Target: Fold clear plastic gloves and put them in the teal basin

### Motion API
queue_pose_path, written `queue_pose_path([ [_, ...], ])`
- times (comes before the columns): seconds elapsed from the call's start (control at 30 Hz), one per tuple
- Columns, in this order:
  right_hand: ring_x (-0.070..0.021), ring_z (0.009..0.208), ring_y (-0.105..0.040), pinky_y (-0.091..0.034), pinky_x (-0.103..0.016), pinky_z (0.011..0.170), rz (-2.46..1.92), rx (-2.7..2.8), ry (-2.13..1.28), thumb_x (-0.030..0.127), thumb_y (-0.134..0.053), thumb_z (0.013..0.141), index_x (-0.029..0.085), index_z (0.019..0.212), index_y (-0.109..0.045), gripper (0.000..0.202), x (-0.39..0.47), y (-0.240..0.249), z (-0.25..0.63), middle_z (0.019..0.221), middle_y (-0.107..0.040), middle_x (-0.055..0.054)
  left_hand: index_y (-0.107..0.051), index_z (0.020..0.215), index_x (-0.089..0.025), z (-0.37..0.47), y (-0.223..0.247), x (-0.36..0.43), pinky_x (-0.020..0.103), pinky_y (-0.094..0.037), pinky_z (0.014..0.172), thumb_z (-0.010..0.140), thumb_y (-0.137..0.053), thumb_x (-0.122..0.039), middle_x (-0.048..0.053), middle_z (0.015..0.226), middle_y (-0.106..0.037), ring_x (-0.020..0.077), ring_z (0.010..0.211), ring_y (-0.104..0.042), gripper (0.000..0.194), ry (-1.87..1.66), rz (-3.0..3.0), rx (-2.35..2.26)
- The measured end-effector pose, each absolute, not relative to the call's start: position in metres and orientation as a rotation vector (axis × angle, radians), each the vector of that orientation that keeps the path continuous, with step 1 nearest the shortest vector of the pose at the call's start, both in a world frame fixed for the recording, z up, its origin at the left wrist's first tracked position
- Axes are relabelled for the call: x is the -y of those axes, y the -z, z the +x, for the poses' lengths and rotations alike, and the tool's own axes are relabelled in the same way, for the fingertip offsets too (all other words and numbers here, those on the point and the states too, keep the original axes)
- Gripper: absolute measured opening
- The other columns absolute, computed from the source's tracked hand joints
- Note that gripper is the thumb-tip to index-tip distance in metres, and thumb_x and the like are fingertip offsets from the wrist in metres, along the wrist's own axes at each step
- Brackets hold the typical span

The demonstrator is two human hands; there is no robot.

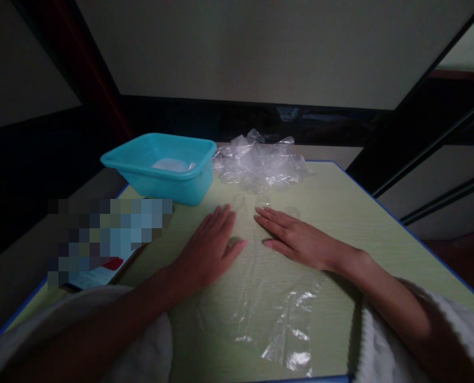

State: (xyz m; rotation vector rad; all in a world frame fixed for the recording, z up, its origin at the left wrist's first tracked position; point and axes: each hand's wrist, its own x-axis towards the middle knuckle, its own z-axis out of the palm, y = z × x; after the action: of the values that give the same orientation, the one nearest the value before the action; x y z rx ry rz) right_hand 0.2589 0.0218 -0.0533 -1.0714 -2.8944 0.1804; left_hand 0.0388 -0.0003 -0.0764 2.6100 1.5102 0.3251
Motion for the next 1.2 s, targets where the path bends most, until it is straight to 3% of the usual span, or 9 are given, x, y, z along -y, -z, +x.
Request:
queue_pose_path([
  [0.2,-0.0261,0.134,-0.023,-0.026,-0.045,0.108,-1.064,2.876,-0.188,0.041,-0.033,0.094,0.003,0.137,-0.032,0.057,-0.023,0.055,0.260,0.144,-0.027,-0.020,-0.032,0.135,0.003,0.034,0.078,-0.009,0.047,-0.024,0.108,0.089,-0.041,-0.041,0.025,0.144,-0.026,0.0322,0.135,-0.022,0.063,-0.152,2.645,-1.689],
  [0.37,-0.0259,0.134,-0.023,-0.027,-0.044,0.108,-1.073,2.890,-0.141,0.040,-0.032,0.094,0.002,0.137,-0.032,0.057,-0.022,0.055,0.259,0.144,-0.028,-0.020,-0.031,0.135,0.002,0.035,0.076,-0.004,0.049,-0.025,0.107,0.089,-0.041,-0.042,0.024,0.144,-0.026,0.0323,0.135,-0.022,0.064,-0.208,2.671,-1.683],
  [0.53,-0.0273,0.134,-0.025,-0.028,-0.042,0.108,-1.151,2.897,-0.048,0.039,-0.031,0.095,-0.001,0.136,-0.033,0.058,-0.020,0.054,0.262,0.143,-0.029,-0.023,-0.035,0.133,-0.003,0.039,0.071,0.005,0.049,-0.023,0.108,0.090,-0.040,-0.035,0.019,0.144,-0.031,0.0280,0.135,-0.025,0.054,-0.368,2.742,-1.458],
  [0.77,-0.0311,0.130,-0.033,-0.034,-0.047,0.103,-1.406,2.842,0.091,0.042,-0.031,0.094,0.003,0.137,-0.034,0.058,-0.017,0.050,0.269,0.142,-0.033,-0.020,-0.040,0.129,-0.008,0.042,0.061,0.015,0.047,-0.021,0.110,0.091,-0.037,-0.022,0.014,0.132,-0.051,0.0221,0.128,-0.039,0.041,-0.445,2.786,-1.054],
  [1.2,-0.0287,0.122,-0.046,-0.035,-0.050,0.102,-1.474,2.798,0.219,0.036,-0.029,0.095,0.002,0.132,-0.040,0.051,-0.010,0.042,0.278,0.129,-0.052,-0.020,-0.043,0.126,-0.010,0.035,0.060,0.003,0.055,-0.014,0.109,0.092,-0.034,-0.022,0.013,0.130,-0.053,0.0232,0.126,-0.043,0.037,-0.410,2.726,-1.250],
])
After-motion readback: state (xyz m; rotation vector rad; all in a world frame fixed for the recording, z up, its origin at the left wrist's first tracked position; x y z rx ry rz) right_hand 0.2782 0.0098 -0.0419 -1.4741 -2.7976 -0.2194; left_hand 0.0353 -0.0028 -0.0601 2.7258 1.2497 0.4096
